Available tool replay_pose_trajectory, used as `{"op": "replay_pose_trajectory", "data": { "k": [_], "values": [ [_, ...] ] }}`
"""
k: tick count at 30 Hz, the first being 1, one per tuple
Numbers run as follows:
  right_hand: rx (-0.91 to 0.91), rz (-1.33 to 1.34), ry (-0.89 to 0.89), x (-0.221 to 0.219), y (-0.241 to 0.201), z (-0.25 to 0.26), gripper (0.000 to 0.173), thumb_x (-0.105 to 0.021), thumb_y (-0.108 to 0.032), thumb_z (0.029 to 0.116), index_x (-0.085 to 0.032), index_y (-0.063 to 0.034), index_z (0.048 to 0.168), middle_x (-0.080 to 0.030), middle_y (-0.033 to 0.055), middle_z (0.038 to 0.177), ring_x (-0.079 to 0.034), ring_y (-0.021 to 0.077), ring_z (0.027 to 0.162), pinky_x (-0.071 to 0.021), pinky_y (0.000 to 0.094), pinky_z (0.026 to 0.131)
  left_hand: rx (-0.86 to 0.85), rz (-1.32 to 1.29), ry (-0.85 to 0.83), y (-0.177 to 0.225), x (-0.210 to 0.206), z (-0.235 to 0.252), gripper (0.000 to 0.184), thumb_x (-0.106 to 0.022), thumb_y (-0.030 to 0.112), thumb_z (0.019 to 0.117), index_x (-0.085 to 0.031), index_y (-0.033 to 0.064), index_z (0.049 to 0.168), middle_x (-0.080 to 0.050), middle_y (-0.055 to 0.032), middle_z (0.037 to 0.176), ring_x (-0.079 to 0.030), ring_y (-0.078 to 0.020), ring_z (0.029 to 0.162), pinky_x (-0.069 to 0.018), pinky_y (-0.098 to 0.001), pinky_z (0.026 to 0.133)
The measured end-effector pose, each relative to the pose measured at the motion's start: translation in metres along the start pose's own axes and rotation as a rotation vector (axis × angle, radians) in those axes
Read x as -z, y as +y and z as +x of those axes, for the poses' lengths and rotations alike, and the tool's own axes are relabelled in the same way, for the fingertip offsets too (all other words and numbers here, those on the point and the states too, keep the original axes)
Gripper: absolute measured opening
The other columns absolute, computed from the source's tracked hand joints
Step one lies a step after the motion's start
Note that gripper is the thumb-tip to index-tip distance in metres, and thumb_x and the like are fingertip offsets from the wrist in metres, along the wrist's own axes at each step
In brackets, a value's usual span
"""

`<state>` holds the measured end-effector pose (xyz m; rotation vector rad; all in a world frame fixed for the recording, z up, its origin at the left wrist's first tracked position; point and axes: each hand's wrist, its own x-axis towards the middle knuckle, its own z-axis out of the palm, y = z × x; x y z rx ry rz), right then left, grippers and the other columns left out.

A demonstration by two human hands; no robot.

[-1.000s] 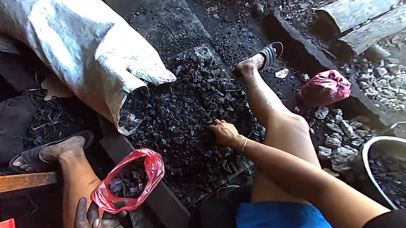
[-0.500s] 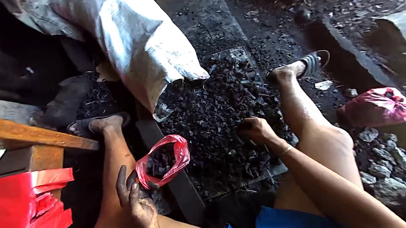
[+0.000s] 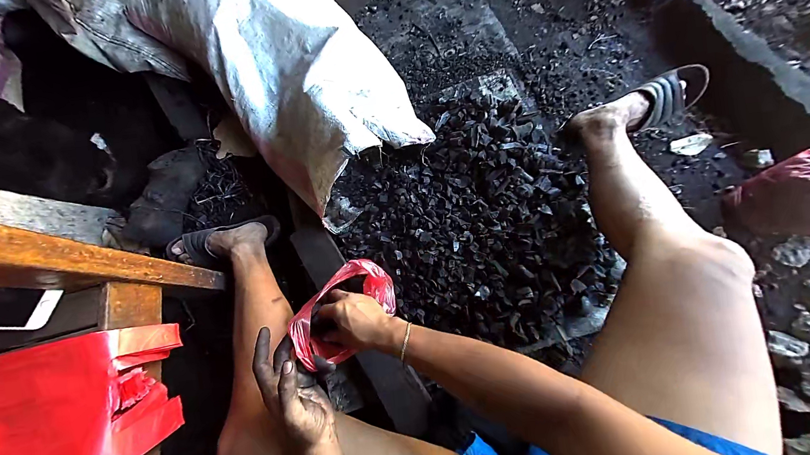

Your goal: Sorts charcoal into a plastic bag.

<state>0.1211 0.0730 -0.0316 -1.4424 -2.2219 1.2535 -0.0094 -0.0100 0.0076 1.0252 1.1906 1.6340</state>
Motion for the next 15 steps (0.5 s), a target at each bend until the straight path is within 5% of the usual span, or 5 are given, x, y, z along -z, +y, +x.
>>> {"op": "replay_pose_trajectory", "data": {
  "k": [5,10,15],
  "values": [
    [-0.012,0.008,-0.039,-0.004,-0.001,-0.002,0.048,-0.08,-0.017,0.0807,-0.068,-0.0115,0.127,-0.06,0.0178,0.138,-0.063,0.0354,0.121,-0.0554,0.057,0.097,0.003,-0.006,-0.033,-0.003,-0.002,0.001,0.063,-0.043,0.034,0.1017,-0.024,0.0027,0.154,-0.064,-0.0101,0.122,-0.065,-0.0138,0.069,-0.0545,-0.0263,0.05],
    [0.013,0.0,0.011,0.01,0.004,-0.014,0.029,-0.069,-0.014,0.0897,-0.072,-0.0078,0.118,-0.065,0.0163,0.131,-0.065,0.0328,0.119,-0.0549,0.054,0.098,0.003,-0.028,-0.035,-0.002,-0.003,0.002,0.061,-0.041,0.028,0.1011,-0.024,0.0016,0.153,-0.064,-0.01,0.123,-0.066,-0.0138,0.068,-0.0548,-0.0264,0.049],
    [0.01,-0.104,-0.065,0.012,-0.005,-0.031,0.027,-0.071,-0.024,0.0915,-0.074,-0.0081,0.113,-0.065,0.0151,0.13,-0.061,0.0349,0.124,-0.054,0.058,0.096,0.003,-0.017,-0.044,-0.002,-0.005,0.001,0.064,-0.042,0.034,0.1023,-0.022,0.002,0.154,-0.064,-0.0091,0.125,-0.067,-0.0137,0.069,-0.0556,-0.0267,0.049]
  ]
}}
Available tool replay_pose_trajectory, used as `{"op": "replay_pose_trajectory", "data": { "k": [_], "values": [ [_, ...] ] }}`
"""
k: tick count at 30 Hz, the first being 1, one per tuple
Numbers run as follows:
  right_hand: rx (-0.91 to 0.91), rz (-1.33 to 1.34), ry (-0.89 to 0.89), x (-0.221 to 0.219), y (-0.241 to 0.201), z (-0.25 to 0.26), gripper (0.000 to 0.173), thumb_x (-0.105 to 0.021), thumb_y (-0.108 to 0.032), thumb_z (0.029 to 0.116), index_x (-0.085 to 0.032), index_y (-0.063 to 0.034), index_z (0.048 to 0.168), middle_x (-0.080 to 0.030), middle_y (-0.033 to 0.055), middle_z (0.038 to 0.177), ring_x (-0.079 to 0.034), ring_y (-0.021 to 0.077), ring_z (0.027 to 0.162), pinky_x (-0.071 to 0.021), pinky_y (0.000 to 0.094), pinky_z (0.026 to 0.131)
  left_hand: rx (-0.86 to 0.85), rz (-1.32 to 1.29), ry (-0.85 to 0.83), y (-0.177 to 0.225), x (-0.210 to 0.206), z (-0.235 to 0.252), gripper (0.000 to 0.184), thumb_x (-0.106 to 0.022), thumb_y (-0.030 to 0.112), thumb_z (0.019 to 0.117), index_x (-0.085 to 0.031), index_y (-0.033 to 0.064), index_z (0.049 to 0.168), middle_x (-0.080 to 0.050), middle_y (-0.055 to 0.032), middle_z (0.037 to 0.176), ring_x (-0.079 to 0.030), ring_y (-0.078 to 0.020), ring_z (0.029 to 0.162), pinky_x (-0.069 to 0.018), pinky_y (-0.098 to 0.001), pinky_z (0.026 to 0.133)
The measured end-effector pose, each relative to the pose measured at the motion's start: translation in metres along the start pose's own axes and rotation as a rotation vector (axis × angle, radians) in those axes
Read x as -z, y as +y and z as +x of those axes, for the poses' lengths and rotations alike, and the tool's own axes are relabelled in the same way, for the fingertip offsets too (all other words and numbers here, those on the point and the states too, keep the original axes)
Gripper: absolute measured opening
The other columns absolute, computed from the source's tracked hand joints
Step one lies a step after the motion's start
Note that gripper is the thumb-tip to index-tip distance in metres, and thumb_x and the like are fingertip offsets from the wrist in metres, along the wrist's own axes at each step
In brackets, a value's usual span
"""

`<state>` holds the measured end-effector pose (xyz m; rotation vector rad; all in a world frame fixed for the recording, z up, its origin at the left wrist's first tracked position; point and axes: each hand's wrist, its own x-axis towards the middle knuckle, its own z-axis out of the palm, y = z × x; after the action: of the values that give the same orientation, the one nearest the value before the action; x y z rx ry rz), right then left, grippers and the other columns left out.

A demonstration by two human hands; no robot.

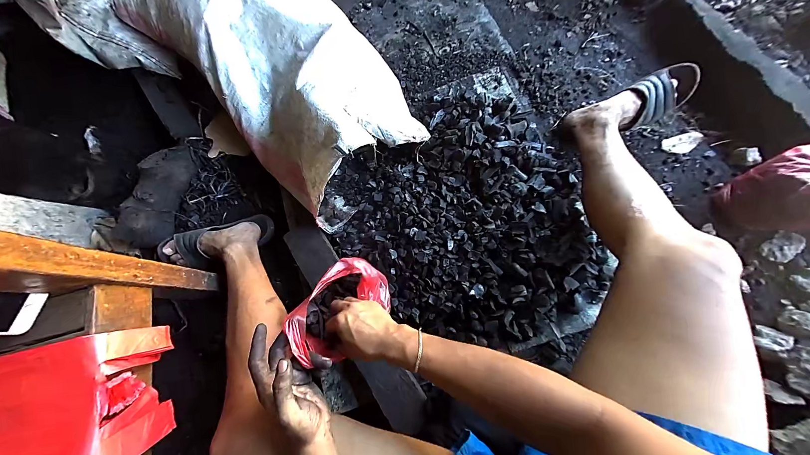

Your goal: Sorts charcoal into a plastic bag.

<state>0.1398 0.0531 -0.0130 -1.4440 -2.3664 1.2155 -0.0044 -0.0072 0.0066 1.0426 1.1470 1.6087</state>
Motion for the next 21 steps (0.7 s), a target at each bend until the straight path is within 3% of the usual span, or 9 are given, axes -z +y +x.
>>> {"op": "replay_pose_trajectory", "data": {
  "k": [3,5,8,9,12,15,17,21],
  "values": [
    [0.046,-0.058,-0.046,-0.01,0.005,-0.001,0.024,-0.064,-0.024,0.0965,-0.075,-0.0095,0.111,-0.066,0.014,0.13,-0.058,0.0354,0.128,-0.0526,0.0575,0.099,-0.003,0.01,0.009,-0.002,0.001,-0.001,0.061,-0.04,0.029,0.1019,-0.024,0.0023,0.154,-0.064,-0.0097,0.125,-0.066,-0.0138,0.068,-0.0547,-0.0266,0.048],
    [0.115,-0.072,-0.052,-0.013,0.008,-0.005,0.022,-0.065,-0.02,0.0949,-0.075,-0.0097,0.112,-0.065,0.0142,0.131,-0.057,0.036,0.129,-0.0503,0.0565,0.102,0.009,0.061,0.042,0.002,-0.001,-0.002,0.057,-0.036,0.024,0.1015,-0.026,0.0023,0.153,-0.064,-0.008,0.123,-0.066,-0.012,0.068,-0.0545,-0.0255,0.049],
    [0.212,0.054,0.15,0.002,0.022,-0.03,0.022,-0.067,-0.02,0.0951,-0.076,-0.0122,0.114,-0.069,0.0117,0.124,-0.062,0.0299,0.123,-0.051,0.0475,0.105,0.047,0.14,0.05,0.003,0.001,-0.001,0.054,-0.033,0.022,0.1017,-0.03,0.004,0.153,-0.063,-0.0051,0.123,-0.065,-0.0098,0.08,-0.0559,-0.0269,0.062],
    [0.212,0.092,0.215,0.014,0.033,-0.042,0.021,-0.067,-0.022,0.0958,-0.076,-0.0134,0.113,-0.07,0.0098,0.121,-0.065,0.0271,0.118,-0.0537,0.0463,0.102,0.049,0.12,0.043,0.0,0.005,0.001,0.053,-0.034,0.024,0.1025,-0.032,0.0058,0.152,-0.065,-0.0042,0.123,-0.066,-0.0101,0.079,-0.0563,-0.0267,0.06],
    [0.013,0.066,0.242,0.059,0.091,-0.082,0.02,-0.066,-0.028,0.0973,-0.076,-0.0155,0.11,-0.072,0.0066,0.115,-0.069,0.0237,0.108,-0.0577,0.0499,0.094,0.04,0.013,-0.038,-0.008,0.017,0.003,0.054,-0.04,0.034,0.1044,-0.032,0.0118,0.153,-0.066,-0.0039,0.126,-0.069,-0.0126,0.072,-0.0561,-0.0259,0.051],
    [-0.376,-0.034,0.193,0.092,0.173,-0.126,0.026,-0.06,-0.032,0.0983,-0.075,-0.016,0.112,-0.072,0.0091,0.118,-0.069,0.0298,0.11,-0.056,0.06,0.092,0.054,-0.047,-0.112,-0.011,0.02,0.007,0.063,-0.051,0.044,0.1011,-0.032,0.0157,0.154,-0.062,-0.0049,0.134,-0.07,-0.0146,0.079,-0.0573,-0.0276,0.053],
    [-0.58,-0.089,0.252,0.1,0.224,-0.152,0.029,-0.059,-0.035,0.097,-0.075,-0.0161,0.113,-0.072,0.0103,0.12,-0.068,0.0316,0.113,-0.0549,0.0617,0.093,0.052,-0.06,-0.118,-0.01,0.018,0.008,0.064,-0.053,0.044,0.1007,-0.033,0.0163,0.154,-0.063,-0.0044,0.133,-0.07,-0.0143,0.081,-0.0578,-0.0272,0.054],
    [-0.695,-0.086,0.327,0.096,0.256,-0.16,0.035,-0.065,-0.036,0.0938,-0.072,-0.0172,0.122,-0.069,0.0104,0.128,-0.065,0.0318,0.119,-0.0529,0.0587,0.099,0.036,-0.056,-0.11,-0.01,0.019,0.008,0.062,-0.052,0.042,0.1009,-0.033,0.0159,0.154,-0.064,-0.0042,0.133,-0.071,-0.0136,0.08,-0.057,-0.0258,0.052]
  ]
}}
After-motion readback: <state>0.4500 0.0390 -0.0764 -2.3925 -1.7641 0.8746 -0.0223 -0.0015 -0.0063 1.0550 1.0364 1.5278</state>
